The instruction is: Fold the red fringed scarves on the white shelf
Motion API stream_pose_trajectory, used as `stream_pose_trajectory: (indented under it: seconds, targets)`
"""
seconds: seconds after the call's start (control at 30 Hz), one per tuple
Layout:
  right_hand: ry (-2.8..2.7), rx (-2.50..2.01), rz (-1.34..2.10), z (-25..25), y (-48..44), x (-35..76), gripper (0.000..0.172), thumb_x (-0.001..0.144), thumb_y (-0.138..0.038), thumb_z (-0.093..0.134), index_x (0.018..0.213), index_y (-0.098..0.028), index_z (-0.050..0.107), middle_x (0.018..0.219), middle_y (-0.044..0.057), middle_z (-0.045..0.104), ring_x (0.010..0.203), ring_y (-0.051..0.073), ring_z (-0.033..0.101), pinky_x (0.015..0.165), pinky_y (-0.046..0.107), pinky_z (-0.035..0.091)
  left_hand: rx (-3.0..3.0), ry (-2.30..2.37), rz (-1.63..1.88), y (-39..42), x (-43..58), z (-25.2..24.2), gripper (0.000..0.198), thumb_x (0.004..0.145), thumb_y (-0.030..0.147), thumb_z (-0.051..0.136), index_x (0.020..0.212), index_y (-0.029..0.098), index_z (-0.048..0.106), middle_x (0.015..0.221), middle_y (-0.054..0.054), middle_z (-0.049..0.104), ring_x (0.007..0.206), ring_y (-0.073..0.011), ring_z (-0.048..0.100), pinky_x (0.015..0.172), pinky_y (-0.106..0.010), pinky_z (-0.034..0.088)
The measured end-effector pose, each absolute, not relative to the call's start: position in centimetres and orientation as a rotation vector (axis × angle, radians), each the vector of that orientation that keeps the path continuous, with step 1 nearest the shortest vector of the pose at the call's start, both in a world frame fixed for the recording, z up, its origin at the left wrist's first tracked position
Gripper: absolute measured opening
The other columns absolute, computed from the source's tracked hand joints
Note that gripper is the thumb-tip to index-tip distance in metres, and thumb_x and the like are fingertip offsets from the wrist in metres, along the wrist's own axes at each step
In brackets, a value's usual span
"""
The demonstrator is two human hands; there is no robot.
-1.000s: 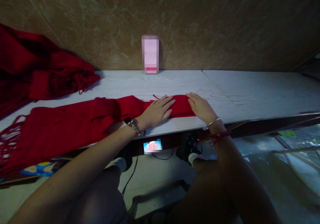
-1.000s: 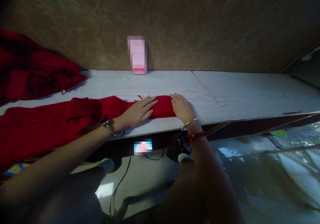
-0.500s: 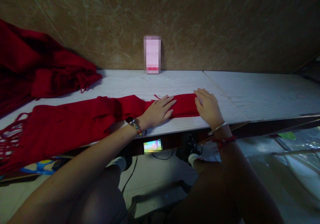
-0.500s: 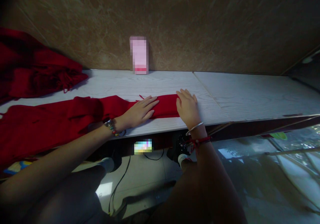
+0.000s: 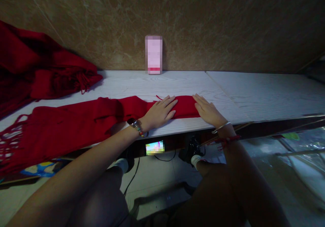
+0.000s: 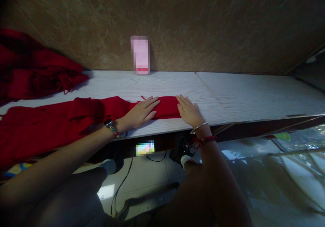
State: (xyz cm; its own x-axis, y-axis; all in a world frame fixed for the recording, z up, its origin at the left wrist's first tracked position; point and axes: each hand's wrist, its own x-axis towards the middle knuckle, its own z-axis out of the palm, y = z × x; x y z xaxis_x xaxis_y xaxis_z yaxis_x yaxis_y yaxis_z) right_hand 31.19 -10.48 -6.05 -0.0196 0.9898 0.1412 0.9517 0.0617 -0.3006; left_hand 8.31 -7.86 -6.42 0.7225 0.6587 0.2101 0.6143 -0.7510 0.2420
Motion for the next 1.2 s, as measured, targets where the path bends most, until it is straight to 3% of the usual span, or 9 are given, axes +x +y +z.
stream_pose_trajectory:
  seconds: [0.33, 0.5, 0.67, 1.0, 1.2]
  targets:
    - [-1.866, -1.830, -0.099, -5.4, -11.3, 31.8, 0.048, 0.087, -0.022, 0.036, 0.134, -0.020, 0.048, 0.147, 0.011, 0.037, 0.136, 0.031, 0.029, 0.104, 0.059, 0.031, 2.771, 1.025, 0.463, -7.8, 8.3, -6.6, 0.054, 0.093, 0.036, 0.024, 0.139, 0.011, 0.035, 0.150, -0.012, 0.030, 0.138, -0.0244, 0.024, 0.110, -0.042, 0.028]
    - [-1.840, -1.779, 0.073, -5.2, -10.5, 31.0, 0.043, 0.086, -0.024, 0.041, 0.127, -0.021, 0.056, 0.131, 0.008, 0.057, 0.124, 0.025, 0.048, 0.104, 0.048, 0.037, 2.763, 1.049, 0.462, -7.9, 8.3, -6.6, 0.054, 0.093, 0.036, 0.026, 0.139, 0.009, 0.035, 0.150, -0.013, 0.029, 0.138, -0.0259, 0.023, 0.110, -0.043, 0.027]
    - [-1.641, -1.788, 0.251, -5.3, -8.7, 31.5, 0.037, 0.082, -0.021, 0.046, 0.114, -0.018, 0.065, 0.104, 0.008, 0.070, 0.098, 0.022, 0.063, 0.092, 0.041, 0.047, 2.765, 1.035, 0.478, -7.8, 8.3, -6.6, 0.053, 0.093, 0.036, 0.025, 0.139, 0.010, 0.035, 0.149, -0.013, 0.030, 0.138, -0.0260, 0.024, 0.110, -0.044, 0.028]
    - [-1.452, -1.651, 0.428, -5.9, -6.3, 31.7, 0.032, 0.073, -0.017, 0.054, 0.101, -0.016, 0.069, 0.075, 0.004, 0.068, 0.075, 0.019, 0.062, 0.075, 0.037, 0.050, 2.786, 1.013, 0.467, -7.7, 8.2, -6.7, 0.053, 0.093, 0.035, 0.025, 0.138, 0.008, 0.036, 0.148, -0.015, 0.032, 0.137, -0.0267, 0.026, 0.109, -0.044, 0.028]
    - [-1.499, -1.650, 0.329, -6.1, -6.3, 32.0, 0.024, 0.072, -0.017, 0.055, 0.089, -0.020, 0.071, 0.078, 0.003, 0.068, 0.080, 0.020, 0.063, 0.079, 0.039, 0.050, 2.746, 1.044, 0.492, -7.9, 8.2, -6.5, 0.052, 0.094, 0.036, 0.026, 0.138, 0.009, 0.036, 0.149, -0.015, 0.030, 0.138, -0.0264, 0.024, 0.110, -0.043, 0.027]
